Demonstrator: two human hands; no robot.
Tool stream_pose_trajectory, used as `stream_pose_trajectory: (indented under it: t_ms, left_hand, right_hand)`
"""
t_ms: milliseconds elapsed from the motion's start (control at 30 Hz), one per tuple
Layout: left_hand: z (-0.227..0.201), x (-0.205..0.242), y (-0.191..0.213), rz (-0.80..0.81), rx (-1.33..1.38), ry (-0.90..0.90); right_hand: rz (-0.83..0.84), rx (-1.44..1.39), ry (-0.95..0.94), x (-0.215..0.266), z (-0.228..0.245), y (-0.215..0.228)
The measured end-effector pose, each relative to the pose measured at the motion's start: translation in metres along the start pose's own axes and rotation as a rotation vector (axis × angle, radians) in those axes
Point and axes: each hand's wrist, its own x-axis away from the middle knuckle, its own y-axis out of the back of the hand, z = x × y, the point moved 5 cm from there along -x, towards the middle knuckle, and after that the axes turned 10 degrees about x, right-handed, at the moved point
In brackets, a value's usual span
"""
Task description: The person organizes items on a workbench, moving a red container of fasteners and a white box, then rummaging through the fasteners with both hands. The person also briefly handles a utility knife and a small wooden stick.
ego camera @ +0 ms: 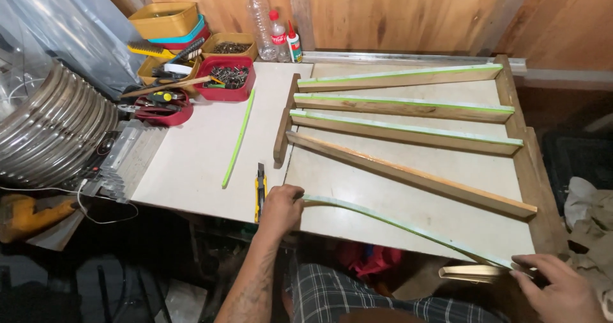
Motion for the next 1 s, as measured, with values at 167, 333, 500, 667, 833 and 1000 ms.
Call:
stream_pose_trajectory:
  t_ms: [167,333,500,667,833,1000]
  left_hand:
    - [0.026,-0.022,-0.018,-0.091,-0.076,-0.138]
    - [0.003,-0.034,0.022,-0.385,0.102,0.107]
    - [0.042,-0.070,0.004,-0.401,0.169,0.192]
    - [0.018,-0.096,0.011,-0.292,0.116,0.256]
    - [0.003,-0.123,0.008,-0.174,0.205,0.351]
    - [-0.003,-0.136,0.001,-0.173,0.228,0.346]
  right_hand:
    - [0.010,0.293,-0.069,-0.004,-0.003,-0.025]
    - [-0.183,0.008,-0.357,-0.007,-0.002,0.027]
    - [0.273,-0.202,-0.545,-0.017,0.008,0.037]
    - [0.276,-0.228,-0.558,-0.026,0.013,0.037]
    - [0.168,-0.204,-0.465,-0.052,0.004,0.028]
    - [0.135,-0.202,-0.410,-0.073,0.012,0.039]
